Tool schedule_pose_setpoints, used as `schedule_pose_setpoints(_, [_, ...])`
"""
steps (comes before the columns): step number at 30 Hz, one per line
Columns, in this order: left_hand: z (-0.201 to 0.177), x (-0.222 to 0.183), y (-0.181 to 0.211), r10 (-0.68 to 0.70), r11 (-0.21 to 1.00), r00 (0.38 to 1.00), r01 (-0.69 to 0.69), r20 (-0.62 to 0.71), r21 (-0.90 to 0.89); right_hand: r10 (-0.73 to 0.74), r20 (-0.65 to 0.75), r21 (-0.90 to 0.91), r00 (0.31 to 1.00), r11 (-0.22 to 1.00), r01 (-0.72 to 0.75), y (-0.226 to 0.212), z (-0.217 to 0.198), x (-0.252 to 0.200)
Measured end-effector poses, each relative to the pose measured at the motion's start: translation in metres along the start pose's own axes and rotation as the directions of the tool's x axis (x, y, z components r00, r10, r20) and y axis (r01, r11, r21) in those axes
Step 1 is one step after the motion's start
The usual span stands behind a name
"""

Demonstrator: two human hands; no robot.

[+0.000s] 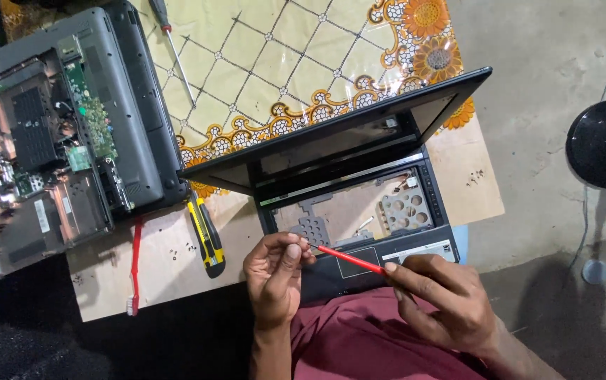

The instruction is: Disassembling a laptop screen bezel and using a screwdriver to repair internal components.

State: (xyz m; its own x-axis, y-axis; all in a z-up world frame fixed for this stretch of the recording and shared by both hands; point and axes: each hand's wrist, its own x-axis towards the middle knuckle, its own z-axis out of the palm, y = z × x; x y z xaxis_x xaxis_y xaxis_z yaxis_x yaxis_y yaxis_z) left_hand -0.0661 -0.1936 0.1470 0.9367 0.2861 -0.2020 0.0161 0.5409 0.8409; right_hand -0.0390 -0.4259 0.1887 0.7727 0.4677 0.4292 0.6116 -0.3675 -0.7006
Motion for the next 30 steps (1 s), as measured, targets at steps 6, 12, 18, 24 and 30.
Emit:
schedule_pose_setpoints(6, [-0.002, 0.000, 0.000, 0.006, 1.000, 0.998, -0.006, 0.069, 0.005, -0.019, -0.003, -0.033, 1.000, 0.999, 0.019, 0.001, -0.004, -0.002])
schedule_pose_setpoints(12, [0.001, 0.000, 0.004, 0.004, 0.999, 0.993, -0.009, 0.122, 0.039, -0.019, 0.024, -0.010, 1.000, 1.000, 0.019, 0.000, -0.004, 0.000])
schedule_pose_setpoints(18, [0.000, 0.001, 0.006, 0.009, 0.991, 0.996, -0.022, 0.094, 0.135, -0.014, 0.044, -0.028, 0.999, 0.999, 0.015, -0.002, -0.006, 0.003])
schedule_pose_setpoints(24, [0.008, 0.006, 0.031, 0.000, 0.875, 0.988, -0.074, 0.154, 0.478, -0.021, 0.142, -0.051, 0.990, 0.998, 0.028, 0.001, -0.013, 0.004])
schedule_pose_setpoints(30, [0.013, 0.015, 0.045, -0.001, 0.817, 0.982, -0.109, 0.191, 0.566, 0.032, 0.097, 0.117, 0.995, 0.992, -0.044, 0.005, 0.002, -0.001])
